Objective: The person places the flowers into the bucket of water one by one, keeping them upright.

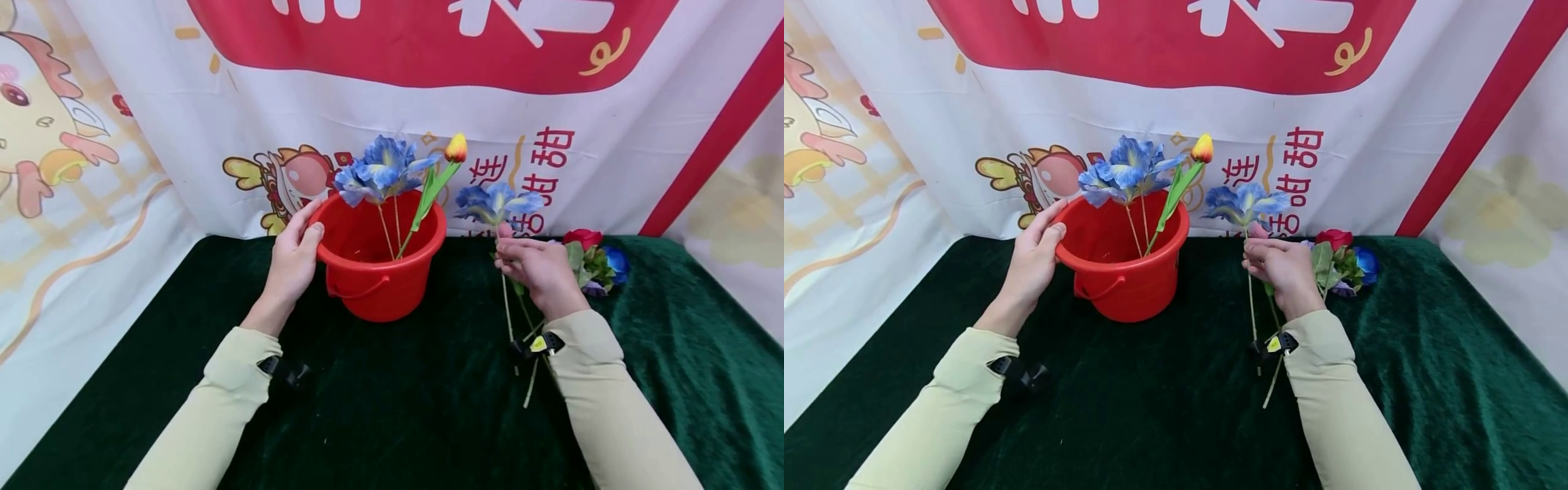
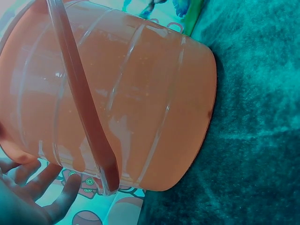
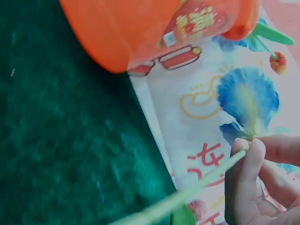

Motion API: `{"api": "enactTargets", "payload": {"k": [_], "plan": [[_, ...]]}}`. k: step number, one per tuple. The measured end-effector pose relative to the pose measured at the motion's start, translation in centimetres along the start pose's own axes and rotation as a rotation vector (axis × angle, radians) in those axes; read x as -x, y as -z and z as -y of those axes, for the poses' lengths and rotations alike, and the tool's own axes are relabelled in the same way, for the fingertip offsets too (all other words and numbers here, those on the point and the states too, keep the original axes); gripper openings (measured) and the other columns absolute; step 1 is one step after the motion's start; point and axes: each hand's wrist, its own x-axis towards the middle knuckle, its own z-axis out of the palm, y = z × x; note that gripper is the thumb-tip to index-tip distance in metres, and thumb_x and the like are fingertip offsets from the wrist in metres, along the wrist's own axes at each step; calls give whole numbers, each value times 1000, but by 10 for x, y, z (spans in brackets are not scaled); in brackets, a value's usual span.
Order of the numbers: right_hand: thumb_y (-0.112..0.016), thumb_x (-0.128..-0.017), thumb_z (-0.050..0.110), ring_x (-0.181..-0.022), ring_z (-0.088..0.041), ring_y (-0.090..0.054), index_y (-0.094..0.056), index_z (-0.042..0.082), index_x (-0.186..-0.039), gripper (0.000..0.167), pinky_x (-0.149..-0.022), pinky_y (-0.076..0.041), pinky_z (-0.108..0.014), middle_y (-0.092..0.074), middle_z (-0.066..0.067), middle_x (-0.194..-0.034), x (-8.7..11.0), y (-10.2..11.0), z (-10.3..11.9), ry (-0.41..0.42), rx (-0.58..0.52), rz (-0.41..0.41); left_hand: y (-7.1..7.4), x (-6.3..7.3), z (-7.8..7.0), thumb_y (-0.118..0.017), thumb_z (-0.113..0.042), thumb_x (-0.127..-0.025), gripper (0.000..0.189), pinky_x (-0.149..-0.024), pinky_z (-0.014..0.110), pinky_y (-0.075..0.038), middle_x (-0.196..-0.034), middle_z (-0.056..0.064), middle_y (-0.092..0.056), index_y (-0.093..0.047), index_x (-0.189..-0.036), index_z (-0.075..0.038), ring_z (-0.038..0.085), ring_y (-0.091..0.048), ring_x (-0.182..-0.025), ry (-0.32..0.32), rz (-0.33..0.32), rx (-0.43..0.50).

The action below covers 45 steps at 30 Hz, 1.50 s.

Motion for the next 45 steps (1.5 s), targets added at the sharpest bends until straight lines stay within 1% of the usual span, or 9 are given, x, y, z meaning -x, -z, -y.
{"api": "enactTargets", "payload": {"k": [1, 9, 15, 20, 25, 29, 35, 38, 45], "plan": [[-71, -100, 9, -77, -5, -75, -81, 19, -89, 18, -78, -64, -19, -79, 9, -87, 1, 0, 2, -10, -40, 5, 0, 0, 0, -42, -33, -114, 53, -120, 44, -49, -168, -4, -45, -35, -167, -31, 22, -52, -147, -1, 0, 1], [-75, -96, 1, -87, -17, -80, -80, 5, -98, 7, -83, -66, -28, -81, -1, -98, 7, -5, 16, -100, -438, 34, 0, 1, -1, -42, -34, -114, 53, -119, 44, -50, -168, -4, -45, -35, -167, -32, 22, -53, -146, 3, 3, 8], [-75, -98, 8, -93, -16, -77, -74, 8, -106, 8, -82, -66, -26, -78, -5, -93, 15, -9, 31, -154, -539, 69, 0, 1, -1, -42, -34, -114, 53, -119, 43, -50, -168, -4, -45, -35, -167, -32, 22, -53, -146, 3, 3, 9], [-73, -99, 8, -89, -16, -70, -64, 9, -112, 16, -78, -65, -27, -74, -5, -92, 16, -17, 43, -114, -624, 49, -1, -2, 0, -43, -35, -114, 53, -118, 42, -51, -167, -5, -45, -35, -166, -34, 21, -54, -145, 11, 7, 22], [-73, -98, 5, -87, -16, -70, -69, 5, -106, 9, -78, -64, -25, -74, -6, -91, 11, -36, 58, -5, -674, -29, -1, -1, -1, -42, -34, -114, 52, -118, 42, -51, -167, -6, -45, -36, -166, -34, 21, -54, -145, 14, -3, 20], [-72, -98, 2, -75, -16, -72, -73, 2, -98, 1, -76, -64, -23, -76, -6, -82, 8, -54, 67, 184, -598, -102, -1, 0, -1, -42, -33, -114, 53, -118, 42, -51, -167, -5, -46, -36, -166, -33, 21, -54, -146, 12, -5, 18], [-75, -92, -3, -65, -15, -73, -76, 1, -90, 4, -72, -66, -26, -74, -5, -77, 2, -83, 64, 456, -372, -222, -2, -1, 0, -43, -34, -114, 52, -118, 42, -51, -166, -5, -47, -37, -166, -33, 21, -55, -145, 5, 1, 25], [-75, -91, -2, -67, -14, -72, -77, 4, -87, 7, -71, -65, -27, -73, -2, -74, -2, -98, 56, 503, -234, -263, -2, -1, 0, -43, -34, -114, 52, -118, 42, -51, -166, -5, -47, -37, -166, -33, 21, -55, -145, 2, 1, 22], [-78, -89, 13, -81, -9, -67, -81, 15, -88, 4, -71, -54, -21, -73, 7, -80, -10, -126, 38, 463, 120, -315, -1, -1, 0, -43, -34, -114, 52, -118, 42, -51, -167, -4, -47, -37, -166, -32, 22, -55, -145, 4, -3, 21]]}}
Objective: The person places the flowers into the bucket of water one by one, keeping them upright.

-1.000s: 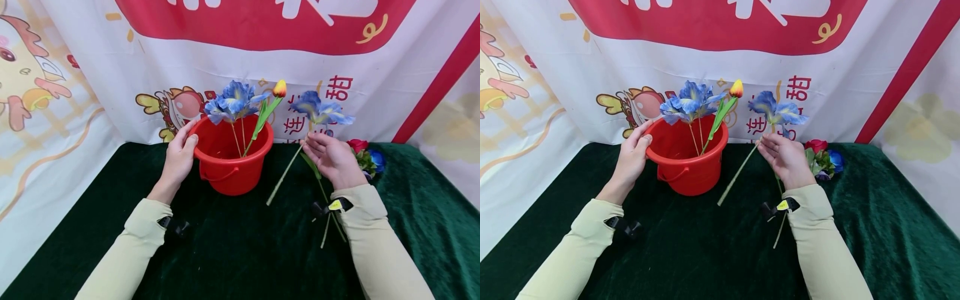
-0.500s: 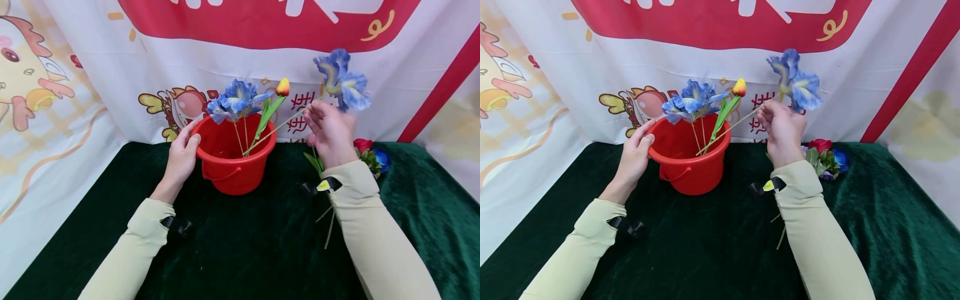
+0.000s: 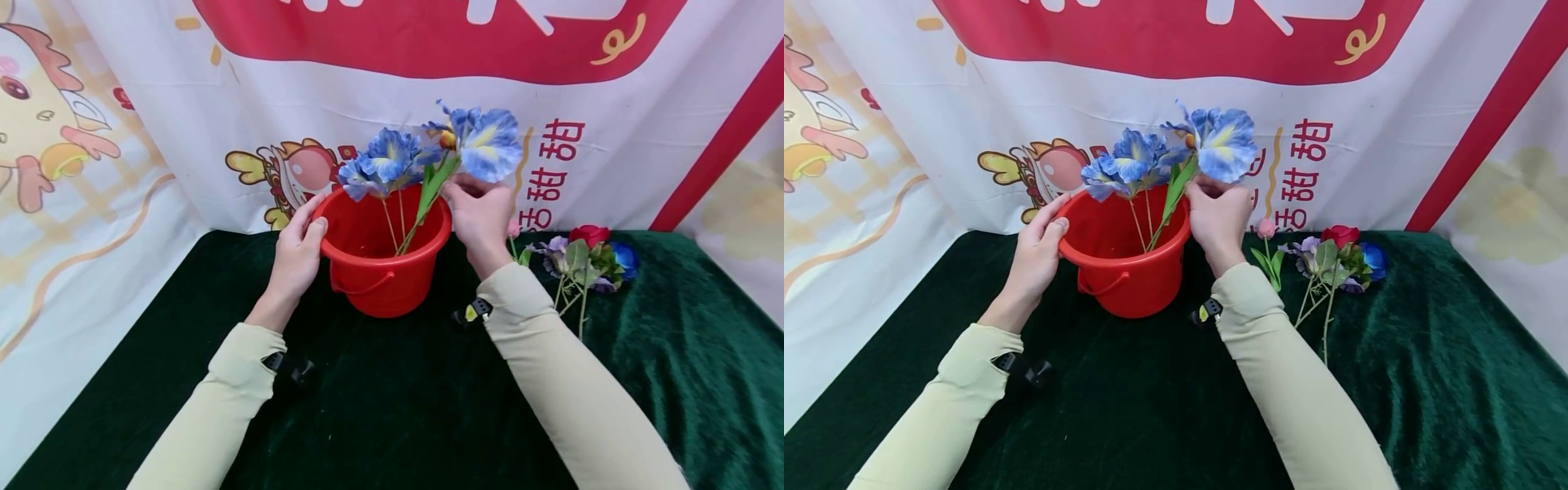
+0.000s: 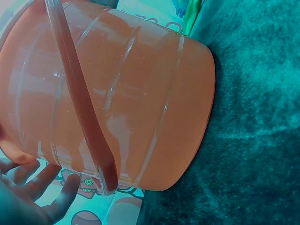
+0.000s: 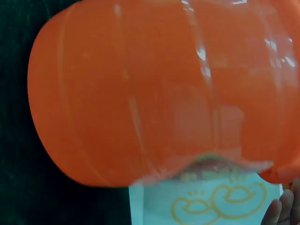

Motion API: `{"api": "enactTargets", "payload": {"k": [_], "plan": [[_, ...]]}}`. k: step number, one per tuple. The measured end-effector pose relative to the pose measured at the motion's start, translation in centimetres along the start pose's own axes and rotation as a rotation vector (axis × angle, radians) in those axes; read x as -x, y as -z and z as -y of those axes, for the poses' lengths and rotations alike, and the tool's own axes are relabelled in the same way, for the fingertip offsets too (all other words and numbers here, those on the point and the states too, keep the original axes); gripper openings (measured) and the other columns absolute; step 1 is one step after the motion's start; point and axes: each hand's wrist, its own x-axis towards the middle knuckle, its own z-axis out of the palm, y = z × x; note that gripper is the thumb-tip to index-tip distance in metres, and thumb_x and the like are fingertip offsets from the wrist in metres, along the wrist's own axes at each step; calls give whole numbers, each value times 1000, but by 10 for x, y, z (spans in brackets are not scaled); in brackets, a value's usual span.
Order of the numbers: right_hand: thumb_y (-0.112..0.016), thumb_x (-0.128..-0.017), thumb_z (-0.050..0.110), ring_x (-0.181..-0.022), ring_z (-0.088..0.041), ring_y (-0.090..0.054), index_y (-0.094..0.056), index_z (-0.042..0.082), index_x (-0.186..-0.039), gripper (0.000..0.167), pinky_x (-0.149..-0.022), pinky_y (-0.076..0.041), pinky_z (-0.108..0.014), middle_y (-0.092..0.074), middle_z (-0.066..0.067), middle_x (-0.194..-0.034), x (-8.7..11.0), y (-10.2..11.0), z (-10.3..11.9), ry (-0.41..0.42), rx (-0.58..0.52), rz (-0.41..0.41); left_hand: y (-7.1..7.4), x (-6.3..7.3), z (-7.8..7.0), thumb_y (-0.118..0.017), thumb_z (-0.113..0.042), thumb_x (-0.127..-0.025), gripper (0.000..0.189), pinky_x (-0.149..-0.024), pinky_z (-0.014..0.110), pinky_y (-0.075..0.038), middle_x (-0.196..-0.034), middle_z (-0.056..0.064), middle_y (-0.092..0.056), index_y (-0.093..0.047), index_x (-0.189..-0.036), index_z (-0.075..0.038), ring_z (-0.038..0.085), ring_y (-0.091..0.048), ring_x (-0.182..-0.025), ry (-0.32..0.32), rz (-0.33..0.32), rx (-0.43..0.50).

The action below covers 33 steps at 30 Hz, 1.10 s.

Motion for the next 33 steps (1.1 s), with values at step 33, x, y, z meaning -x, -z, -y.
{"api": "enactTargets", "payload": {"k": [33], "plan": [[-79, -93, 6, -74, -8, -73, -84, 14, -99, 11, -69, -62, -19, -78, 6, -97, 3, 98, -16, -370, -195, 32, 0, 1, 1, -42, -34, -114, 53, -121, 45, -49, -168, -3, -45, -36, -166, -31, 23, -52, -147, -9, 0, -2]]}}
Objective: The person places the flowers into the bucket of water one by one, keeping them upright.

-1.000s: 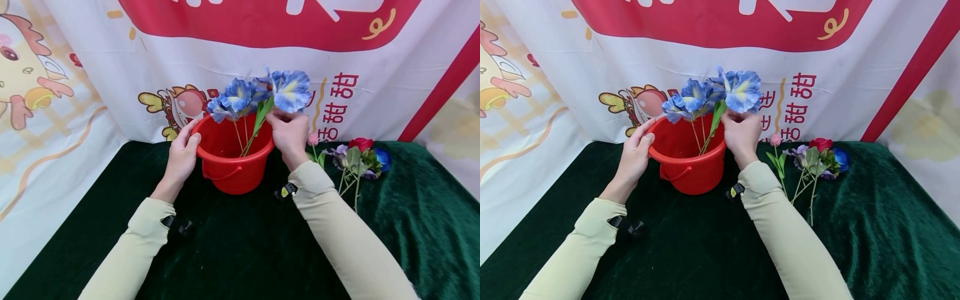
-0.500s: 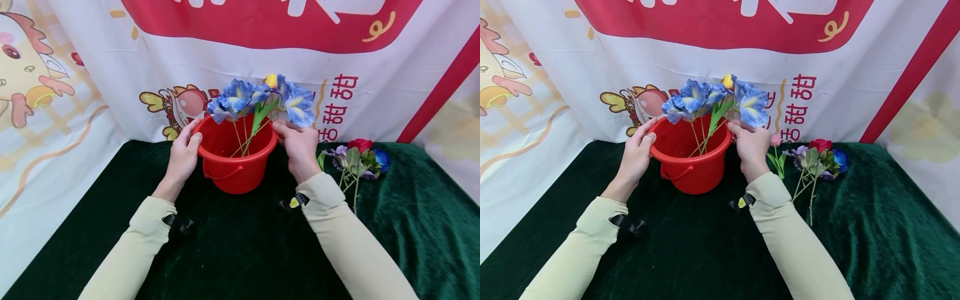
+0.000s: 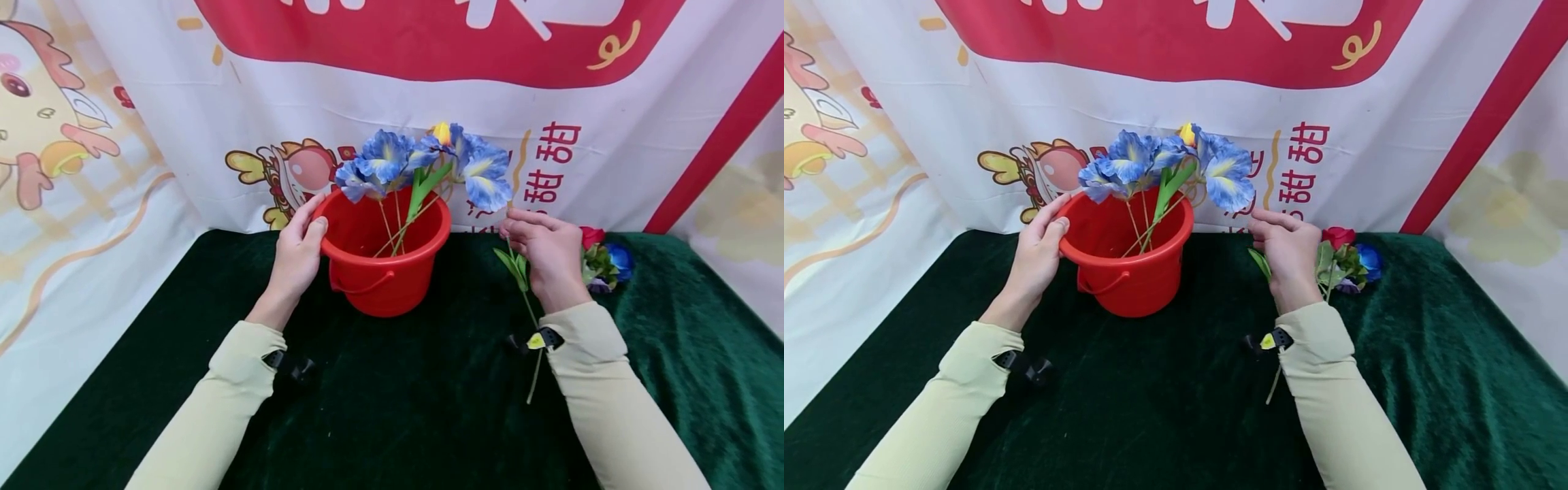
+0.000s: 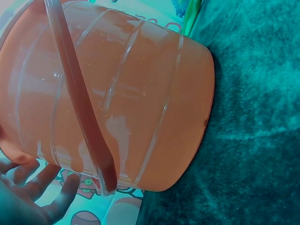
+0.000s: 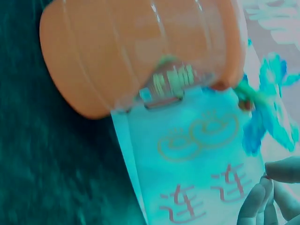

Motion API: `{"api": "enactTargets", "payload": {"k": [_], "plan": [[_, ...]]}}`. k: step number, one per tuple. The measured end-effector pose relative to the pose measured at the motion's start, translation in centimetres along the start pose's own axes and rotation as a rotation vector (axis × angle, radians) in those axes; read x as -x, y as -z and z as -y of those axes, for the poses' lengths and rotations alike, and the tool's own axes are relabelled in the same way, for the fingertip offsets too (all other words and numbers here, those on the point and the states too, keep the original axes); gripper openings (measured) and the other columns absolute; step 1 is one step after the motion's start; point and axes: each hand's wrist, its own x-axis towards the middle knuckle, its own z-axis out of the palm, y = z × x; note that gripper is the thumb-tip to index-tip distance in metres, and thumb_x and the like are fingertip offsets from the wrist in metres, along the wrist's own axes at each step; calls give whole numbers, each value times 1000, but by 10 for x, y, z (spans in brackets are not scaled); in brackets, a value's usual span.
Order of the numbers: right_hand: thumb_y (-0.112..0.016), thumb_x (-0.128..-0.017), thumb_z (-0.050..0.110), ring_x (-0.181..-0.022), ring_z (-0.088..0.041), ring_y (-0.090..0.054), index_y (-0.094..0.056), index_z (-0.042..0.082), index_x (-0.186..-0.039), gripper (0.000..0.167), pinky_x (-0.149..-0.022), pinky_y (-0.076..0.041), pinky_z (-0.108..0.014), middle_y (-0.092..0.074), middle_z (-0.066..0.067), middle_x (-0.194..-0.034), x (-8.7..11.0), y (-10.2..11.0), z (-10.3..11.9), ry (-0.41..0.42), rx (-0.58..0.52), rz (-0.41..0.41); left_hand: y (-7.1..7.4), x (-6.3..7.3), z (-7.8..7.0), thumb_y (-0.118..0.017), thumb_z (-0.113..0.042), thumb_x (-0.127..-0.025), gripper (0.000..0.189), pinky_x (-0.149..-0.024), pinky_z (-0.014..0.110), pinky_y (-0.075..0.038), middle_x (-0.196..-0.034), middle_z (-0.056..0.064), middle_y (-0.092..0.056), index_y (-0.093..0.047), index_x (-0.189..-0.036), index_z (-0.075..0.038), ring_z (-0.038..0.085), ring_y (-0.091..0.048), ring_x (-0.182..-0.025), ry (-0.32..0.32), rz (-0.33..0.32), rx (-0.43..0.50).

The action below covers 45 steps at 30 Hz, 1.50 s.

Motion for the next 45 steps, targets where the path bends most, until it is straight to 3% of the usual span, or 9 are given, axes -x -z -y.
{"api": "enactTargets", "payload": {"k": [6, 9, 12, 15, 22, 30, 34, 40, 45], "plan": [[-82, -93, 19, -74, -10, -67, -83, 16, -118, 24, -73, -61, -18, -71, 6, -116, -11, 22, -1, -43, 83, -54, 1, 0, -1, -42, -34, -113, 53, -120, 45, -49, -167, -2, -46, -36, -166, -30, 23, -53, -147, -3, -5, 3], [-83, -93, 20, -73, -9, -67, -84, 18, -116, 24, -71, -61, -18, -74, 8, -111, -14, 31, 0, -50, 87, -66, 2, 0, -1, -42, -34, -113, 54, -120, 45, -49, -168, -3, -45, -36, -166, -30, 23, -52, -147, 1, -3, 4], [-83, -93, 19, -70, -8, -67, -86, 21, -104, 12, -67, -60, -18, -77, 11, -95, -17, 38, 0, -46, 84, -62, 3, 1, -2, -42, -34, -114, 54, -120, 44, -49, -168, -3, -45, -35, -167, -31, 22, -52, -147, 8, -3, -2], [-82, -93, 19, -69, -8, -67, -85, 19, -105, 12, -63, -59, -19, -77, 12, -86, -19, 42, -1, -48, 101, -36, 4, 1, -3, -43, -34, -114, 53, -120, 44, -49, -168, -4, -45, -35, -167, -33, 22, -52, -147, 16, -6, -5], [-82, -94, 24, -72, -7, -70, -83, 20, -106, 12, -68, -62, -19, -77, 13, -84, -24, 50, -4, -59, 213, 4, 4, 1, -3, -42, -34, -114, 53, -120, 44, -49, -168, -5, -45, -35, -166, -33, 22, -52, -147, 16, -1, 0], [-83, -93, 26, -76, -6, -73, -82, 20, -109, 17, -72, -64, -20, -77, 14, -88, -27, 59, -7, -58, 246, 21, 2, -1, -1, -43, -35, -114, 53, -120, 44, -49, -167, -5, -45, -36, -166, -34, 21, -53, -147, 14, -2, -2], [-80, -96, 29, -74, -5, -71, -80, 18, -111, 18, -75, -64, -21, -76, 14, -86, -29, 61, -10, -36, 350, 38, 1, -1, -1, -43, -34, -114, 53, -120, 44, -49, -167, -4, -46, -36, -166, -33, 22, -53, -147, 15, -7, -7], [-76, -99, 29, -73, -1, -70, -72, 4, -130, 40, -75, -63, -19, -73, 21, -75, -34, 64, -20, 19, 534, 75, 1, -2, 0, -43, -34, -114, 53, -120, 44, -49, -168, -4, -45, -36, -166, -32, 22, -52, -147, 11, -5, -2], [-77, -98, 29, -77, -3, -73, -72, 1, -132, 45, -78, -65, -22, -71, 20, -77, -38, 65, -27, 0, 622, 76, 0, -2, 1, -42, -33, -114, 53, -121, 44, -48, -168, -4, -44, -36, -166, -31, 22, -51, -148, 7, -4, 0]]}}
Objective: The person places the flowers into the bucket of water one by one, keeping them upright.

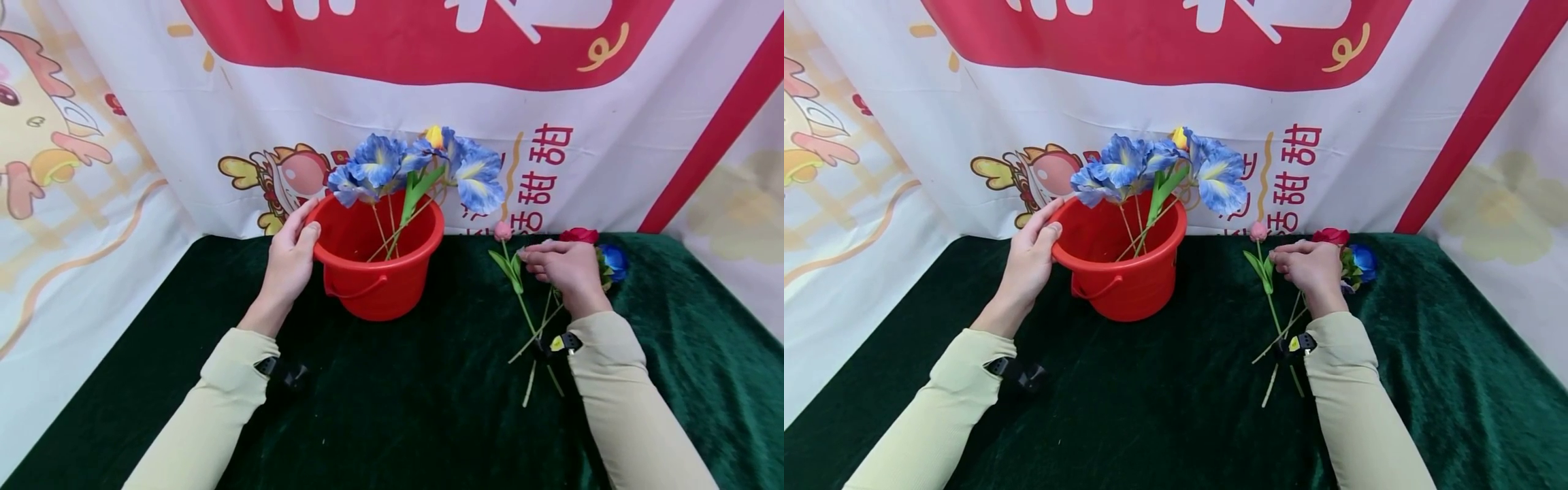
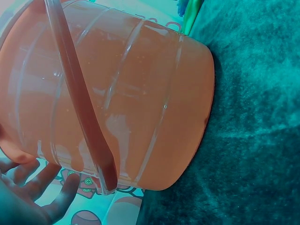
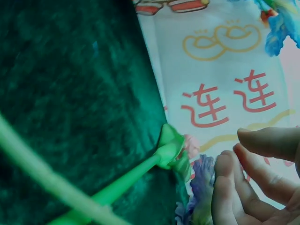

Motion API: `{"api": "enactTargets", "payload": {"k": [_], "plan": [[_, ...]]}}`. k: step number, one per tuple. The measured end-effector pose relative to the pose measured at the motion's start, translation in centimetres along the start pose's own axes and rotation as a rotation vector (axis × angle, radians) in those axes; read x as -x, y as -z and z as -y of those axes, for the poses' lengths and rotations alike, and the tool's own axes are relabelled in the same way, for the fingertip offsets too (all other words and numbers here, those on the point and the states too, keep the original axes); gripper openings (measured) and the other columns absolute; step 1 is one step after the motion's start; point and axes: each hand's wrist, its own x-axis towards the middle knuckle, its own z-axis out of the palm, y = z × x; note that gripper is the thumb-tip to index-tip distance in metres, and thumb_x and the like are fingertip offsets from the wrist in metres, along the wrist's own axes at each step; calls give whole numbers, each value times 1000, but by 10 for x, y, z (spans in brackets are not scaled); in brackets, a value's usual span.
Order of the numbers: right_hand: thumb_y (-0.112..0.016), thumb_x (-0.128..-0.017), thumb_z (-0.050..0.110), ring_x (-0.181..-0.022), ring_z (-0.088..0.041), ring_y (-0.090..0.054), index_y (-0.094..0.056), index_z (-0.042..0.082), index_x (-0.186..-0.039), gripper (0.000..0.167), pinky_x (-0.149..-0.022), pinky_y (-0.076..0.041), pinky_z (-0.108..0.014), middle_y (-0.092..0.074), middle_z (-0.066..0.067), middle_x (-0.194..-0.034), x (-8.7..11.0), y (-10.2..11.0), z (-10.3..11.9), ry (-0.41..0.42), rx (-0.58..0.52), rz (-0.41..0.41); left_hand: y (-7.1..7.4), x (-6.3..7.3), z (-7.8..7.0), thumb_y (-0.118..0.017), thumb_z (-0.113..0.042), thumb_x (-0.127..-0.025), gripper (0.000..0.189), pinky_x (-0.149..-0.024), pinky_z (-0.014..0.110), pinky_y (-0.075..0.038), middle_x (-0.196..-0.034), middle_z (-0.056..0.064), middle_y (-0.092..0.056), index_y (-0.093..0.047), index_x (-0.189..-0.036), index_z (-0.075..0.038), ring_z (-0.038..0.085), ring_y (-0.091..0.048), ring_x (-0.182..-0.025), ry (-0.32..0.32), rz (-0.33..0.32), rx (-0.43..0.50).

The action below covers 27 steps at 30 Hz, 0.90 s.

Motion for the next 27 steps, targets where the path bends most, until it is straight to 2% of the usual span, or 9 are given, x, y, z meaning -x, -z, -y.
{"api": "enactTargets", "payload": {"k": [3, 6, 9, 11, 15, 18, 22, 25, 27], "plan": [[-75, -99, 27, -80, -6, -75, -73, 1, -131, 41, -80, -65, -24, -74, 13, -87, -2, 0, -3, -30, 50, -7, -1, -1, 1, -42, -32, -114, 54, -122, 45, -46, -169, -3, -44, -36, -167, -27, 23, -51, -149, -8, 0, 2], [-74, -100, 22, -83, -5, -77, -74, 1, -132, 38, -80, -66, -26, -78, -2, -109, -3, -2, -6, -46, 88, -6, -1, -1, 1, -42, -32, -114, 54, -123, 45, -45, -169, -3, -43, -35, -167, -24, 23, -50, -150, -16, 0, 6], [-76, -98, 21, -82, -5, -77, -74, 3, -132, 39, -78, -66, -25, -75, -13, -126, -4, -4, -8, -52, 121, -7, 0, -1, 1, -42, -32, -114, 54, -123, 45, -45, -170, -3, -43, -34, -167, -25, 23, -50, -150, -14, 3, 4], [-77, -97, 23, -80, -6, -77, -74, 4, -132, 40, -77, -65, -24, -75, -14, -126, -5, -5, -9, -55, 143, -1, 0, 0, 1, -42, -33, -114, 54, -123, 45, -45, -170, -3, -43, -34, -167, -27, 23, -50, -150, -14, 6, 7], [-79, -96, 26, -81, -11, -75, -76, 5, -128, 38, -73, -64, -23, -76, -9, -114, -5, -8, -10, -67, 203, -1, -1, 0, 1, -41, -34, -114, 54, -123, 45, -46, -169, -4, -43, -34, -167, -28, 23, -50, -150, -16, 12, 10], [-78, -96, 27, -90, -17, -72, -78, 6, -125, 35, -72, -61, -23, -75, -12, -121, -4, -10, -9, -70, 243, 11, -1, 0, 0, -41, -34, -114, 54, -123, 46, -46, -169, -4, -43, -35, -167, -29, 23, -50, -150, -15, 14, 16], [-77, -97, 29, -109, -27, -64, -79, 7, -123, 34, -78, -57, -28, -67, -17, -138, -3, -12, -9, -62, 288, 24, -1, 0, 1, -41, -33, -114, 54, -123, 46, -45, -169, -3, -43, -34, -167, -29, 24, -49, -150, -15, 16, 22], [-79, -95, 29, -112, -29, -65, -77, 7, -123, 36, -85, -55, -35, -70, -17, -133, -2, -16, -10, -57, 289, 21, 0, 1, 2, -41, -34, -114, 54, -123, 46, -45, -170, -4, -42, -34, -168, -29, 24, -50, -150, -11, 16, 15], [-81, -95, 29, -107, -27, -67, -75, 7, -126, 38, -88, -56, -37, -74, -15, -124, -2, -17, -11, -60, 282, 23, 0, 0, 2, -41, -34, -114, 54, -122, 45, -46, -170, -4, -42, -33, -168, -30, 23, -50, -150, -7, 17, 7]]}}
